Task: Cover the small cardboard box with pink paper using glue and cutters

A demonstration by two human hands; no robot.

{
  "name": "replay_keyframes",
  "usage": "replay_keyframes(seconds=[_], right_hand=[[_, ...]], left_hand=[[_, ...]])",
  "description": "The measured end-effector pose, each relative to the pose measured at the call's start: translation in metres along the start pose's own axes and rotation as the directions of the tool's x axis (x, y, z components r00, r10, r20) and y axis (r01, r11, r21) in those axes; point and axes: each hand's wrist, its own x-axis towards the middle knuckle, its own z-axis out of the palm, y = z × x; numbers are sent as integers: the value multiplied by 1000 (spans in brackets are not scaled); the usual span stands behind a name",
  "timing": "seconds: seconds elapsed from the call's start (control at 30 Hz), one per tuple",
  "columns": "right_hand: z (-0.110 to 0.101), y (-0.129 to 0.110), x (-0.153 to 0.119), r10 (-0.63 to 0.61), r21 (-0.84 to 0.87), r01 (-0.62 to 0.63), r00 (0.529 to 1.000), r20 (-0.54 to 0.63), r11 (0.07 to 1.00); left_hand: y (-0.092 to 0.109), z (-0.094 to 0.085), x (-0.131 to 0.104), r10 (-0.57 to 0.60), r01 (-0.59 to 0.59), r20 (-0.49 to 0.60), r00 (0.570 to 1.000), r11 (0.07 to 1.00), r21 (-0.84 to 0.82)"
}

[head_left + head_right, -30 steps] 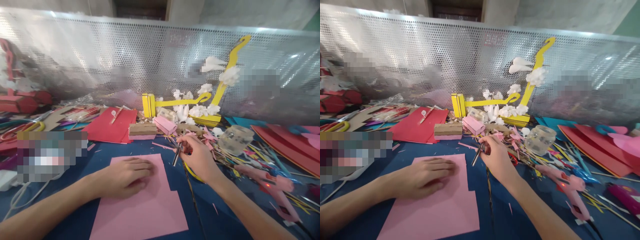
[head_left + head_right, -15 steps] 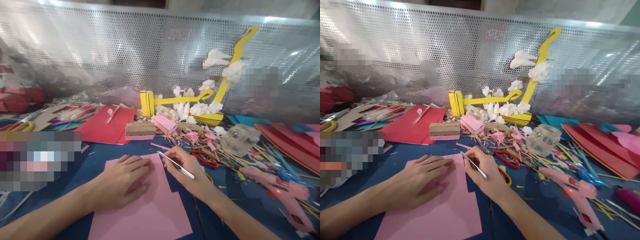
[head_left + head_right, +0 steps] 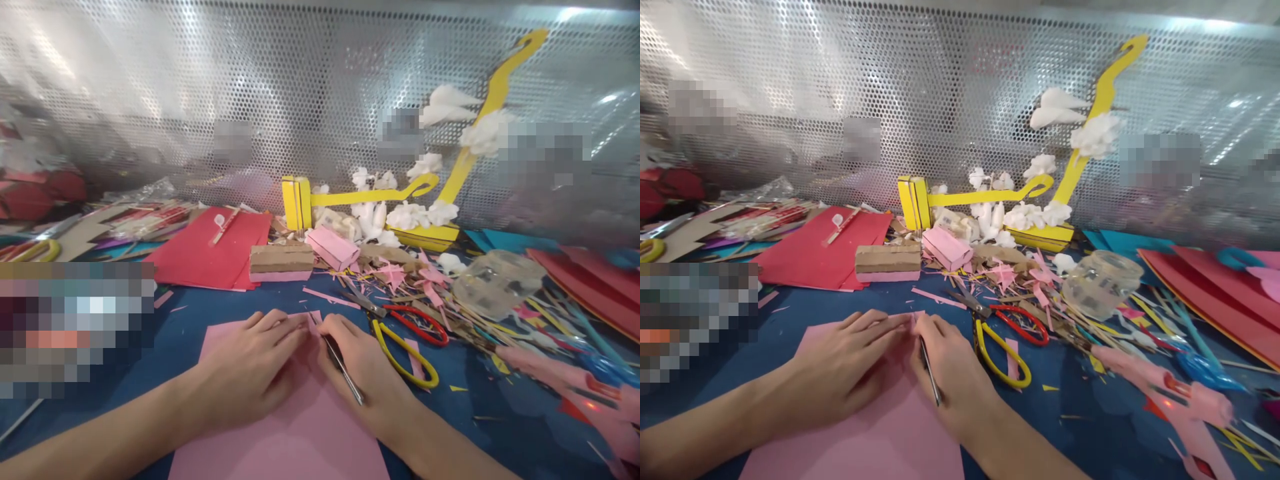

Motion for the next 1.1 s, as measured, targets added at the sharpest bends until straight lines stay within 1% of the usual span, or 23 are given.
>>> replay_keyframes(seconds=[0.13,0.3,0.5,0.67,0.9,1.1], right_hand=[[6,1,-2,8,-87,-8,1000,0,996],[9,1,-2,10,-115,-5,999,39,993],[7,-3,-2,-14,-110,17,999,28,994],[6,-6,-4,-33,-86,34,999,23,996],[6,-7,-8,-45,-54,44,999,-16,998],[-1,-9,-8,-34,-47,33,999,-13,998]], left_hand=[[-1,1,0,6,-6,-26,1000,1000,-16],[-2,3,-1,0,-1,-17,1000,999,-39],[-3,5,0,-19,20,20,1000,999,-49],[-3,3,1,-8,7,-5,1000,997,-73],[-3,2,0,-39,39,1,999,995,-91],[-5,1,-1,-22,22,-1,1000,997,-80]])
